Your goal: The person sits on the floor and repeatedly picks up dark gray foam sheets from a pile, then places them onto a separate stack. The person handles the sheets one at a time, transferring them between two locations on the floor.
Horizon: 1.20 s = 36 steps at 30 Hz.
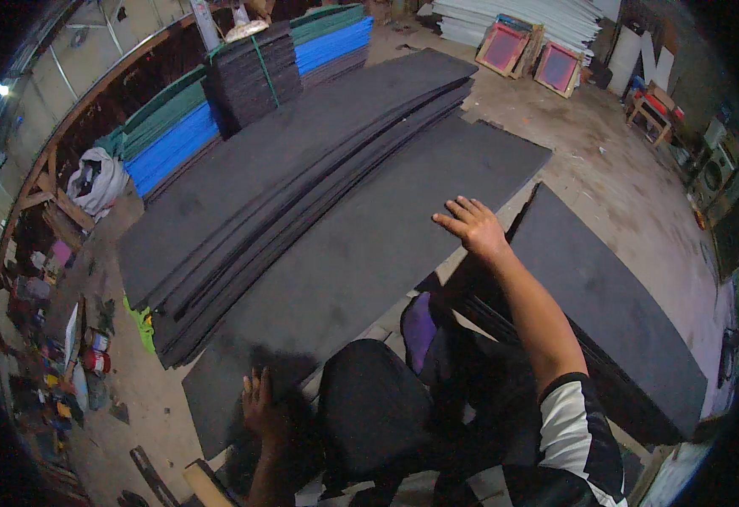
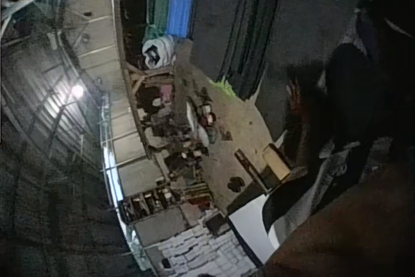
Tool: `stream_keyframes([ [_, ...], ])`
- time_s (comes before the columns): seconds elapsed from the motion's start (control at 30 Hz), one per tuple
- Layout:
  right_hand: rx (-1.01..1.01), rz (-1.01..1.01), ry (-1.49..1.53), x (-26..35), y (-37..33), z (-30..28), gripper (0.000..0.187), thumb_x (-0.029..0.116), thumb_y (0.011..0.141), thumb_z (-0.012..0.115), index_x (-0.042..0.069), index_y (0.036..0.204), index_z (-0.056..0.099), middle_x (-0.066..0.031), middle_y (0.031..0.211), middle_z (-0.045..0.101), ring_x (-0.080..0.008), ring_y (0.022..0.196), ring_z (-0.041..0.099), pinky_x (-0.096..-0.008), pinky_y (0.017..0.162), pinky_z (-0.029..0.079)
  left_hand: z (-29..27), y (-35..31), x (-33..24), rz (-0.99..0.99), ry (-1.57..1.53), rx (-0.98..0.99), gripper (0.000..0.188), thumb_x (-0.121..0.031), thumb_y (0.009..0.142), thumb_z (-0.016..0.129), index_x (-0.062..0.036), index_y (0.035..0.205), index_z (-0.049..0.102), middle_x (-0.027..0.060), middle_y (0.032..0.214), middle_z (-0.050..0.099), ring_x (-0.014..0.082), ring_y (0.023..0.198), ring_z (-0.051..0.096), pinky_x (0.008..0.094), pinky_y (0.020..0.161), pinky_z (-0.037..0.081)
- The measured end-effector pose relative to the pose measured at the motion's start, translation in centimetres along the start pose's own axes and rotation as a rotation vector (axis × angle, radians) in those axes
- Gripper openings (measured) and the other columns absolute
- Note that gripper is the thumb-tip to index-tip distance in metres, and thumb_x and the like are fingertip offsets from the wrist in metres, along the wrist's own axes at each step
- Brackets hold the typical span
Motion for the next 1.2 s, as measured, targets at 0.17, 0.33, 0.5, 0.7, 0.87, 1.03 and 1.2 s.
stream_keyframes([
  [0.17, 0.008, 0.303, -0.071, -5.7, 3.3, 6.9, 0.048, 0.018, 0.098, 0.056, 0.031, 0.144, 0.057, -0.0153, 0.145, 0.059, -0.0391, 0.141, 0.048, -0.0510, 0.114, 0.042, 9.2, 3.8, -0.6, 0.016, 0.121, 0.056, 0.062, -0.015, 0.083, 0.072, -0.0143, 0.143, 0.060, 0.0155, 0.149, 0.058, 0.0430, 0.140, 0.049, 0.0554, 0.113, 0.042],
  [0.33, 0.350, 0.338, 0.019, 2.6, 1.5, 18.7, 0.064, 0.016, 0.098, 0.056, 0.038, 0.156, 0.039, -0.0209, 0.156, 0.046, -0.0461, 0.146, 0.039, -0.0621, 0.110, 0.041, 20.6, 7.1, -5.9, -0.009, 0.016, 0.378, 0.078, -0.012, 0.080, 0.077, -0.0176, 0.153, 0.049, 0.0138, 0.161, 0.042, 0.0414, 0.150, 0.035, 0.0568, 0.117, 0.035],
  [0.5, 0.582, 0.317, 0.139, 10.4, -1.3, 24.5, 0.077, 0.018, 0.098, 0.059, 0.044, 0.162, 0.024, -0.0204, 0.166, 0.031, -0.0488, 0.152, 0.029, -0.0611, 0.108, 0.045, 25.3, 6.5, -5.4, 0.088, 0.058, 0.384, 0.088, -0.011, 0.079, 0.079, -0.0199, 0.158, 0.042, 0.0136, 0.165, 0.035, 0.0451, 0.150, 0.032, 0.0572, 0.120, 0.031],
  [0.7, 0.448, 0.293, 0.102, 8.8, -2.0, 27.8, 0.089, 0.023, 0.091, 0.070, 0.047, 0.162, 0.021, -0.0198, 0.170, 0.022, -0.0502, 0.154, 0.023, -0.0561, 0.098, 0.055, 29.2, 0.2, 5.2, 0.031, -0.176, 0.432, 0.086, -0.026, 0.081, 0.083, -0.0228, 0.157, 0.043, 0.0156, 0.163, 0.037, 0.0436, 0.149, 0.034, 0.0569, 0.118, 0.033],
  [0.87, 0.540, 0.373, 0.113, 5.6, -0.5, 25.6, 0.078, 0.017, 0.098, 0.058, 0.052, 0.159, 0.024, -0.0157, 0.170, 0.023, -0.0449, 0.154, 0.026, -0.0517, 0.097, 0.057, 29.2, 1.7, 4.8, 0.077, -0.007, 0.563, 0.087, -0.039, 0.080, 0.085, -0.0254, 0.156, 0.046, 0.0171, 0.163, 0.037, 0.0412, 0.149, 0.035, 0.0530, 0.118, 0.035],
  [1.03, 0.631, 0.432, 0.033, 2.2, 0.4, 28.0, 0.074, 0.020, 0.103, 0.053, 0.056, 0.159, 0.020, -0.0133, 0.171, 0.022, -0.0479, 0.153, 0.027, -0.0509, 0.103, 0.054, 26.2, 5.4, -1.0, 0.202, -0.022, 0.385, 0.072, -0.040, 0.086, 0.081, -0.0228, 0.150, 0.055, 0.0197, 0.163, 0.035, 0.0427, 0.150, 0.033, 0.0524, 0.121, 0.032],
  [1.2, 0.720, 0.492, -0.030, 1.8, 1.4, 28.2, 0.072, 0.022, 0.104, 0.054, 0.055, 0.159, 0.021, -0.0143, 0.171, 0.022, -0.0492, 0.152, 0.029, -0.0503, 0.108, 0.049, 26.4, 6.5, -1.6, 0.137, -0.240, 0.418, 0.064, -0.037, 0.090, 0.077, -0.0215, 0.149, 0.056, 0.0213, 0.165, 0.033, 0.0454, 0.151, 0.030, 0.0534, 0.122, 0.030],
])
Point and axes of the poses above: each hand's wrist, its own y-axis towards the middle knuckle, its own z-axis out of the palm, x = y × z, the point moved 9 cm from there along y, towards the middle knuckle
